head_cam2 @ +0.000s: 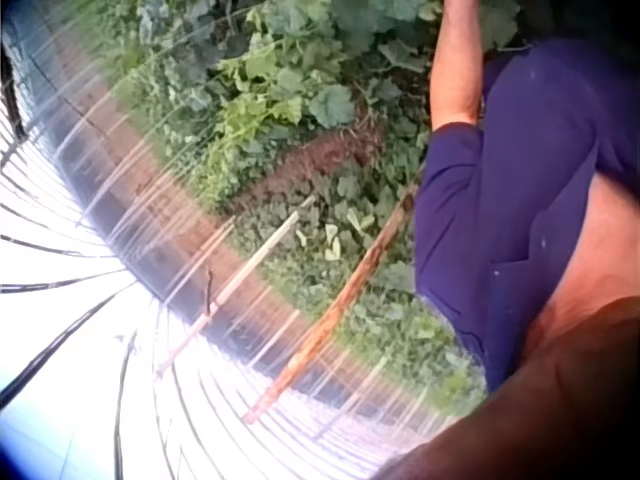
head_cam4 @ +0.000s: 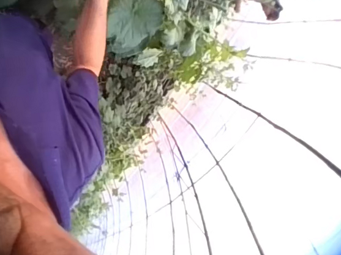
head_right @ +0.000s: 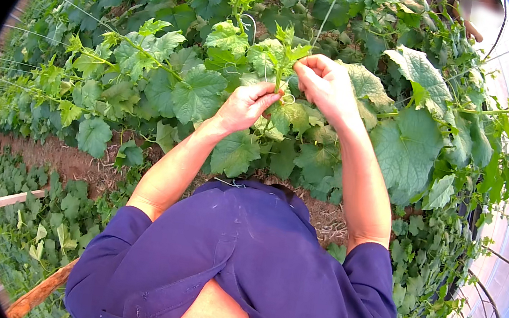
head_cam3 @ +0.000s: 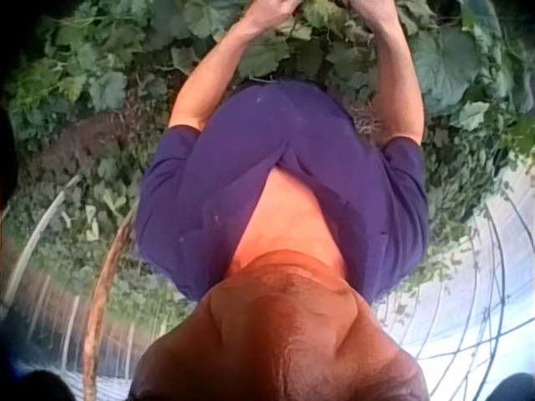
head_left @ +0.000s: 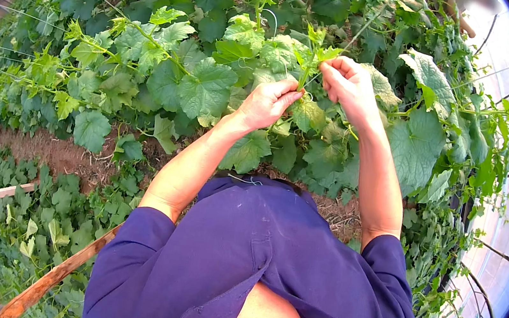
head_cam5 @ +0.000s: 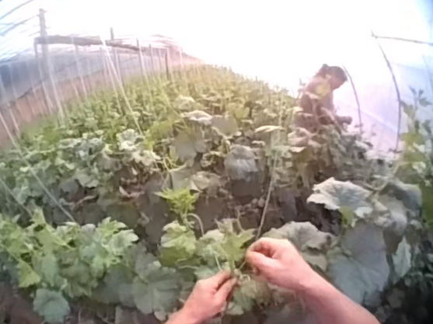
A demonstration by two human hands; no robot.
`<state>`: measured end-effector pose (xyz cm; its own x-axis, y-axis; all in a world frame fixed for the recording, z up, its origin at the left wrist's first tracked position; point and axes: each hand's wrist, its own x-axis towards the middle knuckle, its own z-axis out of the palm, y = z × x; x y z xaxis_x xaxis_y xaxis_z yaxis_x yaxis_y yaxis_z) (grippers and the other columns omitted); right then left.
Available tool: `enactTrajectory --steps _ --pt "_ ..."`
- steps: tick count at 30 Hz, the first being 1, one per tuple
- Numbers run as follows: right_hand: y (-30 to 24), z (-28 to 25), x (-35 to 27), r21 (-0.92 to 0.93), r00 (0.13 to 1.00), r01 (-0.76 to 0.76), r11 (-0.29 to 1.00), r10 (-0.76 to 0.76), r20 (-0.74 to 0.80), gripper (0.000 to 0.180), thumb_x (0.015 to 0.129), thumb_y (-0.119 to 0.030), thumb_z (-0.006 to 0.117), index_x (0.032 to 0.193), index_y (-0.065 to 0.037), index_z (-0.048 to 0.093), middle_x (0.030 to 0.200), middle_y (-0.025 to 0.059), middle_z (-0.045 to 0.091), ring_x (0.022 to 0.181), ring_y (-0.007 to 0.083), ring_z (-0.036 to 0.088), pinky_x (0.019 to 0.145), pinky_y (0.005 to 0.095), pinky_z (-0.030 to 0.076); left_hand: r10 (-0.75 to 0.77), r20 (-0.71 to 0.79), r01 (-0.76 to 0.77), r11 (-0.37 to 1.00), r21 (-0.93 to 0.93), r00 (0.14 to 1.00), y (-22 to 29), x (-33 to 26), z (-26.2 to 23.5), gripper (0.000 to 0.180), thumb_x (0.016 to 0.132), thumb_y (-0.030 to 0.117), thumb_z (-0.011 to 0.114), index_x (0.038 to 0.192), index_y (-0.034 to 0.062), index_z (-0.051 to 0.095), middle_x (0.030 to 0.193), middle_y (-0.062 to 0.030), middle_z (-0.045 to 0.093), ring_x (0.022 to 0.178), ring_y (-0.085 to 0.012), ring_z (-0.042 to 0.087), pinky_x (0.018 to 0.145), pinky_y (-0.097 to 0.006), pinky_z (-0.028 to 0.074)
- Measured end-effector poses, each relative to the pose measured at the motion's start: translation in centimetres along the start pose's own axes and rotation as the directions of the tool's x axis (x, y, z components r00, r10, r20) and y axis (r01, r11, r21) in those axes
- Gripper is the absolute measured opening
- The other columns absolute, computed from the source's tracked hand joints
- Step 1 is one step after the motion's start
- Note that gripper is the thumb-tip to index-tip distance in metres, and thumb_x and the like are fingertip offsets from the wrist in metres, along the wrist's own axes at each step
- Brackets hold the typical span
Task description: The person prunes cucumber vines by hand, removing small side shoots and leaves from the main stems. They repeatedly reach into the foliage, pinch off growth, and occasionally tie vines to overhead strings for support.
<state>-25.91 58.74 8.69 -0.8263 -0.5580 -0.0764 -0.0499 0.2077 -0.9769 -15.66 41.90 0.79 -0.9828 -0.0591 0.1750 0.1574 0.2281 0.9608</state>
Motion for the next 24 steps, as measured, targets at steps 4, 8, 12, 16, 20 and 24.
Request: enactTrajectory --steps 4,8,12,16,20,24 --pt "-5.5 -2.3 2.6 0.048 0.996 0.094 0.994 -0.094 -0.007 0.021 0.091 -0.022 0.068 0.102 -0.003 0.069 0.071 -0.0038 0.058 0.056 0.0013 0.046 0.05 0.0169 0.034 0.354 0.072 -0.359 0.888 0.286 0.933 0.7 0.5 -0.8 0.016 0.092 0.009 0.064 0.104 -0.0013 0.064 0.088 -0.0162 0.067 0.075 -0.028 0.065 0.068 -0.035 0.052" --pt "-10.0 -2.2 1.7 -0.284 0.923 0.378 0.881 -0.383 0.042 0.02 0.093 -0.02 0.067 0.101 -0.003 0.071 0.072 -0.0042 0.061 0.06 0.0011 0.05 0.053 0.0184 0.039 0.306 0.215 -0.373 0.795 0.477 0.927 1.2 1.2 -1.6 0.015 0.092 0.011 0.062 0.103 0.0009 0.064 0.084 -0.0182 0.065 0.074 -0.0352 0.063 0.065 -0.038 0.051" --pt "-7.5 1.3 -3.0 -0.421 0.802 0.597 0.683 -0.526 0.284 0.014 0.089 -0.012 0.066 0.095 0.0 0.067 0.078 0.0151 0.066 0.069 0.0226 0.066 0.063 0.033 0.051 0.16 0.051 -0.168 0.934 0.315 0.986 2.2 1.5 -1.7 0.013 0.094 0.014 0.06 0.095 0.0011 0.062 0.076 -0.0188 0.061 0.071 -0.0327 0.063 0.063 -0.039 0.048" --pt "-1.2 0.7 -3.6 0.11 0.975 0.188 0.976 -0.199 0.097 0.016 0.097 -0.015 0.059 0.098 -0.001 0.067 0.074 0.0012 0.062 0.062 0.0088 0.057 0.055 0.0225 0.046 0.077 -0.044 -0.071 0.989 0.129 0.996 4.9 1.1 -1.6 0.014 0.095 0.013 0.057 0.091 -0.0002 0.06 0.074 -0.0192 0.059 0.071 -0.0304 0.064 0.063 -0.038 0.048" --pt "0.4 -2.6 -0.7 0.504 0.992 -0.021 0.863 -0.044 0.115 0.021 0.097 -0.019 0.059 0.107 -0.002 0.065 0.078 0.0016 0.064 0.055 0.0056 0.051 0.046 0.0197 0.035 0.506 0.019 -0.487 0.819 0.305 0.862 3.1 1.4 -1.7 0.012 0.092 0.012 0.062 0.1 0.0024 0.061 0.08 -0.0168 0.062 0.074 -0.0339 0.063 0.065 -0.04 0.05" --pt "0.5 -3.5 0.0 0.499 0.981 0.123 0.858 -0.18 0.068 0.029 0.096 -0.019 0.06 0.119 0.0 0.06 0.091 0.0085 0.068 0.073 0.011 0.061 0.062 0.0241 0.046 0.498 0.199 -0.528 0.709 0.466 0.844 3.2 1.2 -2.5 0.023 0.089 0.01 0.066 0.109 0.0002 0.062 0.085 -0.0163 0.065 0.077 -0.0337 0.064 0.068 -0.04 0.052"
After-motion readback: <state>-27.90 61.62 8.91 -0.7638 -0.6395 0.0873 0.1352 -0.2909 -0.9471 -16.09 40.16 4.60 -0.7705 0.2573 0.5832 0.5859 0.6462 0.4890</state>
